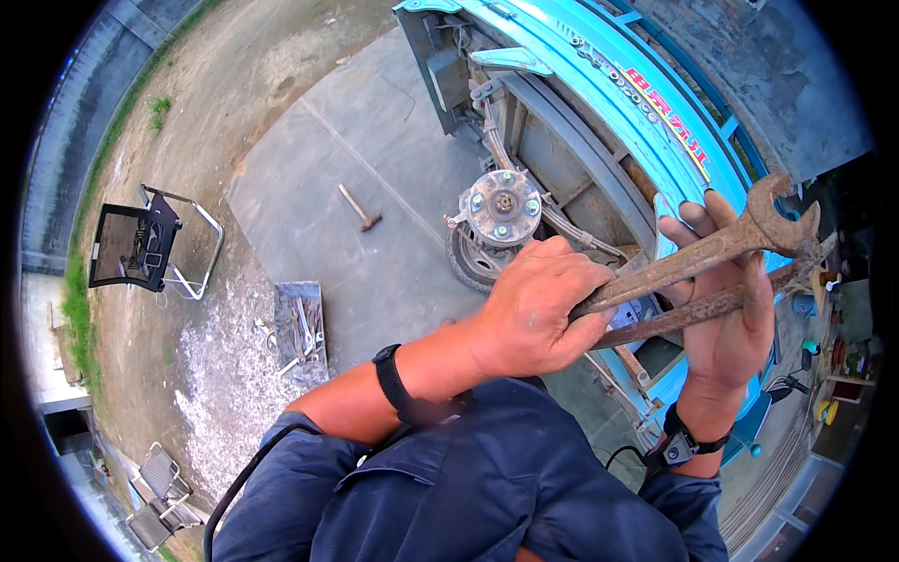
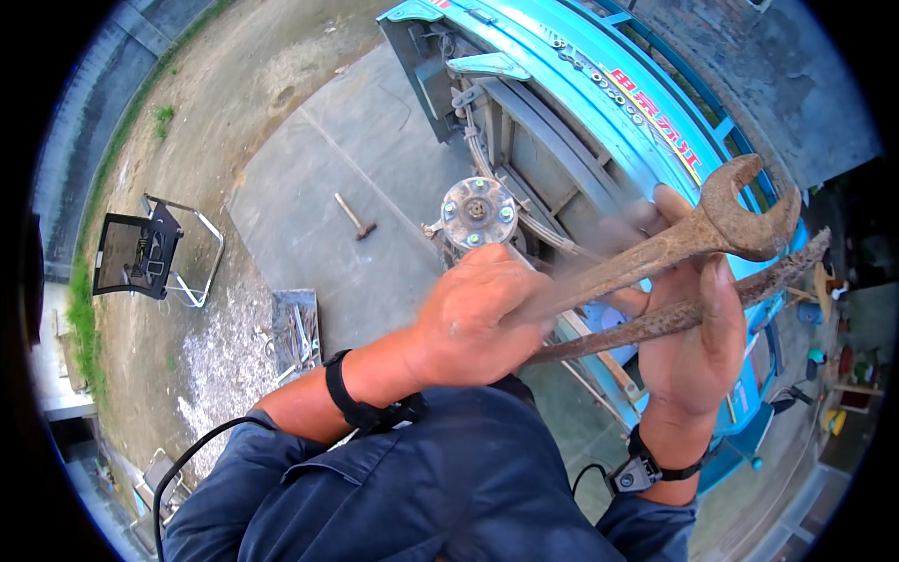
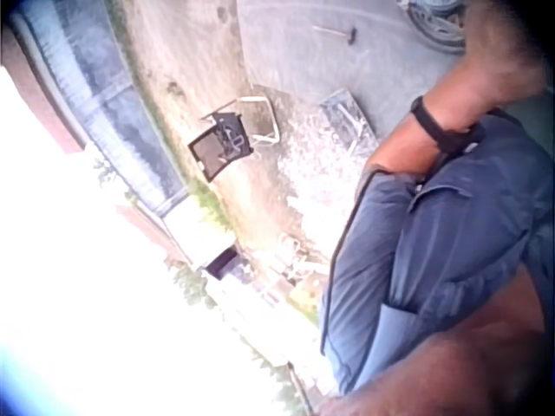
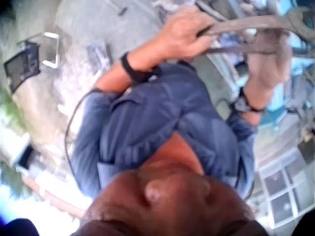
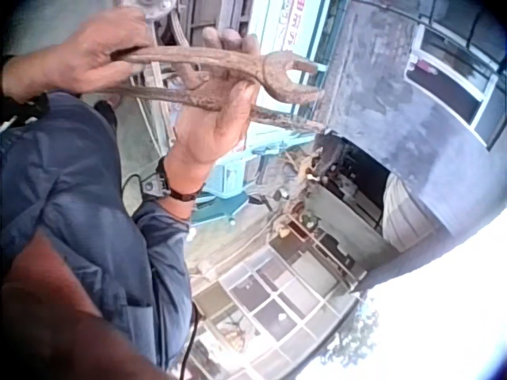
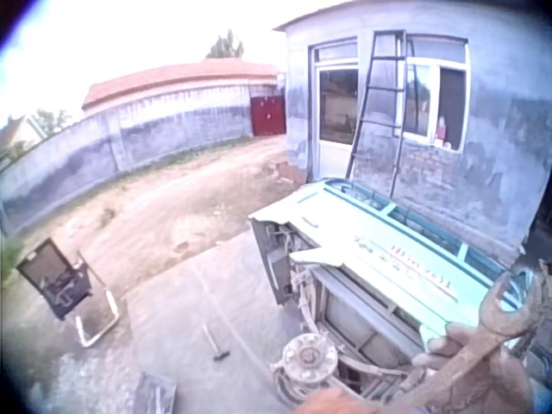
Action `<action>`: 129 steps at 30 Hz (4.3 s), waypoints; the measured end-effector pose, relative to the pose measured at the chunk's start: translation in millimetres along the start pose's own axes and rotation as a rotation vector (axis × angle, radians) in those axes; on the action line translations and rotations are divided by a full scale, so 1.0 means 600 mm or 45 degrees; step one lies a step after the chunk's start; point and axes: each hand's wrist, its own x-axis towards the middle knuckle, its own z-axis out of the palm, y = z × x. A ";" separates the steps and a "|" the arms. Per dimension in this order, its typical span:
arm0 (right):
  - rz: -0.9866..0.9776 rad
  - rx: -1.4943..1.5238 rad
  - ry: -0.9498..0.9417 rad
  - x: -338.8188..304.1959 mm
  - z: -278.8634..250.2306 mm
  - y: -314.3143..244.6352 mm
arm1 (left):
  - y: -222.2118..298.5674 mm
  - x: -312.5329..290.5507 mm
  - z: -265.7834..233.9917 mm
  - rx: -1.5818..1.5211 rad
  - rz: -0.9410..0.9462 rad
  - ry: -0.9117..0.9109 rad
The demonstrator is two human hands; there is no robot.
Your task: The person works on the underside of a small blue three-wheeled vehicle, first using a wrench to turn a central hub component and then picking up a hammer and another wrench to further work on the assembly.
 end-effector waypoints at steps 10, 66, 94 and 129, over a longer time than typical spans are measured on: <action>0.112 0.060 -0.022 -0.012 0.010 0.095 | 0.007 -0.044 0.007 -0.163 -0.284 -0.093; 0.236 -0.338 -0.524 0.060 -0.037 0.254 | -0.032 -0.097 0.051 -0.478 -1.090 0.102; 0.257 -1.662 -0.073 -0.103 -0.450 0.163 | -0.130 -0.207 -0.040 -0.589 -1.753 0.754; 0.801 -1.529 -0.277 0.026 -0.490 0.098 | -0.149 -0.256 -0.052 -0.546 -1.864 0.752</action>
